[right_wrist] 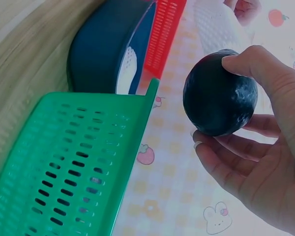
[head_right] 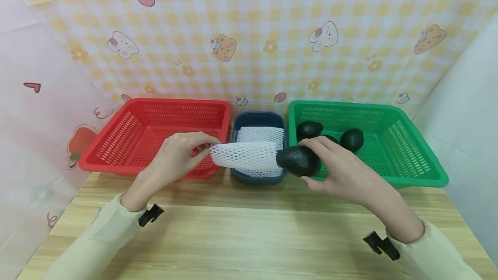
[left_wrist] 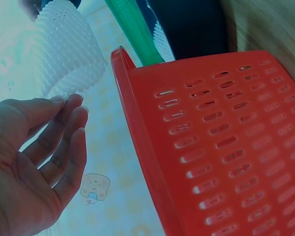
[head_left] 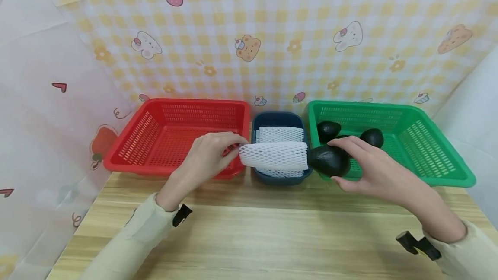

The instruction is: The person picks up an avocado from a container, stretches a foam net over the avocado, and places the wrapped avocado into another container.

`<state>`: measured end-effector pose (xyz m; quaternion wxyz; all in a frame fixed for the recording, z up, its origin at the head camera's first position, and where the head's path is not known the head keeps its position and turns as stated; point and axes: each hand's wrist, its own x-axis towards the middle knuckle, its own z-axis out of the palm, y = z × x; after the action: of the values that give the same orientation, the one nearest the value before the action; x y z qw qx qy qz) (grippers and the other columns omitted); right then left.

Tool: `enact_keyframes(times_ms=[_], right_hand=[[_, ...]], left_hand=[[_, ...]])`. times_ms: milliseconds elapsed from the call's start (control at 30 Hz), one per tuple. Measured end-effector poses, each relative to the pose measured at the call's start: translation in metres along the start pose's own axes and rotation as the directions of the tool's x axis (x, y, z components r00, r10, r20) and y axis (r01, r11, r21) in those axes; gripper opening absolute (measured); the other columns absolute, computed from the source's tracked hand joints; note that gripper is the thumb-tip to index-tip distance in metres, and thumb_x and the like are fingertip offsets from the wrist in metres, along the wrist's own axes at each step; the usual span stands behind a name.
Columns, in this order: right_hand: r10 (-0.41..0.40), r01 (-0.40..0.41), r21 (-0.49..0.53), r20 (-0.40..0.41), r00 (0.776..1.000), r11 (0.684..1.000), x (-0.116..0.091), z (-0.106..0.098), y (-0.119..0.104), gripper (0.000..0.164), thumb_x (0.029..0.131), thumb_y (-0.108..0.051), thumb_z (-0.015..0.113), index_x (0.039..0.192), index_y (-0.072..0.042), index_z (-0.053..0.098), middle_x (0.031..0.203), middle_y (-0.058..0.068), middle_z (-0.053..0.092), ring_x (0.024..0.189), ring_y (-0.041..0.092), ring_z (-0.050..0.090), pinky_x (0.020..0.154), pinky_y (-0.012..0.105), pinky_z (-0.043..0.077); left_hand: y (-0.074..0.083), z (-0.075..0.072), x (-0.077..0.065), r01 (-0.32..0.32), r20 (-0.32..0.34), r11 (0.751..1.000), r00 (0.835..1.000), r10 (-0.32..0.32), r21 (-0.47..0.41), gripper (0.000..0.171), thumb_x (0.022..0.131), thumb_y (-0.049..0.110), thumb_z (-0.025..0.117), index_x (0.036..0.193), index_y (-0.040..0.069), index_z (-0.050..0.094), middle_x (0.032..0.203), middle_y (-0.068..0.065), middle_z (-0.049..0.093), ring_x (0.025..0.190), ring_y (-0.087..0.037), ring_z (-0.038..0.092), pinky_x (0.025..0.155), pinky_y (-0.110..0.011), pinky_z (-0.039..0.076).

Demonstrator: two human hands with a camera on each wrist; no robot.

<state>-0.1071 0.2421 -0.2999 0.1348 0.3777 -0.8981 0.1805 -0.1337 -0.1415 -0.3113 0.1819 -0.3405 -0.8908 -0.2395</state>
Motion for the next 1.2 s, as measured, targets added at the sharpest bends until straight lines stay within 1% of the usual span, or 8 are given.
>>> enact_keyframes(times_ms=[133, 267, 367, 433, 600, 900, 1200], right_hand=[[-0.008, 0.008, -0.002, -0.013, 1.0, 1.0, 0.004, 0.001, -0.002, 0.075, 0.071, -0.018, 0.091, 0.137, -0.009, 0.056, 0.125, 0.007, 0.061, 0.103, 0.021, 0.062, 0.071, 0.041, 0.057], [-0.013, 0.013, -0.01, -0.037, 0.999, 1.0, 0.007, 0.004, -0.005, 0.075, 0.071, -0.021, 0.09, 0.137, -0.009, 0.056, 0.124, 0.005, 0.061, 0.102, 0.018, 0.061, 0.072, 0.04, 0.056], [-0.013, 0.013, -0.005, -0.052, 0.999, 1.0, 0.01, 0.006, -0.007, 0.075, 0.072, -0.021, 0.089, 0.138, -0.01, 0.056, 0.124, 0.005, 0.06, 0.102, 0.018, 0.061, 0.072, 0.041, 0.056], [-0.013, 0.014, 0.003, -0.055, 0.998, 1.0, 0.011, 0.007, -0.008, 0.076, 0.072, -0.021, 0.089, 0.139, -0.011, 0.055, 0.125, 0.006, 0.06, 0.104, 0.02, 0.062, 0.073, 0.042, 0.056], [-0.016, 0.016, 0.011, -0.048, 0.999, 1.0, 0.013, 0.01, -0.011, 0.08, 0.073, -0.021, 0.088, 0.143, -0.01, 0.051, 0.129, 0.01, 0.06, 0.109, 0.025, 0.062, 0.077, 0.046, 0.056], [-0.017, 0.017, 0.009, -0.043, 0.999, 1.0, 0.017, 0.016, -0.015, 0.085, 0.071, -0.019, 0.09, 0.145, -0.007, 0.049, 0.132, 0.012, 0.058, 0.112, 0.027, 0.061, 0.083, 0.048, 0.055], [-0.012, 0.013, 0.013, -0.043, 0.999, 1.0, 0.019, 0.02, -0.017, 0.087, 0.074, -0.023, 0.088, 0.149, -0.01, 0.047, 0.136, 0.013, 0.056, 0.116, 0.03, 0.059, 0.087, 0.051, 0.053]], left_hand=[[0.001, 0.001, 0.002, -0.013, -0.003, 1.0, 1.0, 0.013, 0.004, 0.036, 0.079, 0.012, 0.089, 0.112, 0.012, 0.076, 0.106, -0.002, 0.074, 0.083, -0.016, 0.069, 0.065, -0.027, 0.056], [0.003, 0.002, 0.003, -0.017, -0.004, 1.0, 1.0, 0.017, 0.016, 0.037, 0.078, 0.013, 0.09, 0.112, 0.012, 0.076, 0.106, -0.003, 0.074, 0.084, -0.017, 0.07, 0.065, -0.026, 0.056], [0.004, 0.003, 0.004, -0.018, -0.004, 1.0, 1.0, 0.018, 0.02, 0.036, 0.078, 0.013, 0.09, 0.111, 0.012, 0.076, 0.105, -0.003, 0.074, 0.081, -0.016, 0.069, 0.063, -0.025, 0.055], [0.004, 0.004, 0.004, -0.019, -0.005, 1.0, 1.0, 0.019, 0.024, 0.035, 0.078, 0.012, 0.09, 0.11, 0.012, 0.076, 0.103, -0.003, 0.074, 0.079, -0.016, 0.068, 0.062, -0.024, 0.054], [0.005, 0.005, 0.003, -0.017, -0.007, 0.999, 1.0, 0.018, 0.03, 0.033, 0.079, 0.012, 0.09, 0.109, 0.012, 0.077, 0.102, -0.003, 0.074, 0.076, -0.014, 0.067, 0.059, -0.023, 0.052], [0.007, 0.006, 0.003, -0.007, 0.0, 1.0, 1.0, 0.007, 0.029, 0.035, 0.077, 0.013, 0.09, 0.109, 0.011, 0.077, 0.102, -0.004, 0.074, 0.075, -0.014, 0.067, 0.061, -0.024, 0.053], [0.008, 0.007, 0.004, -0.009, 0.007, 0.999, 1.0, 0.009, 0.036, 0.034, 0.078, 0.014, 0.09, 0.109, 0.011, 0.077, 0.1, -0.003, 0.074, 0.075, -0.014, 0.066, 0.062, -0.025, 0.054]])
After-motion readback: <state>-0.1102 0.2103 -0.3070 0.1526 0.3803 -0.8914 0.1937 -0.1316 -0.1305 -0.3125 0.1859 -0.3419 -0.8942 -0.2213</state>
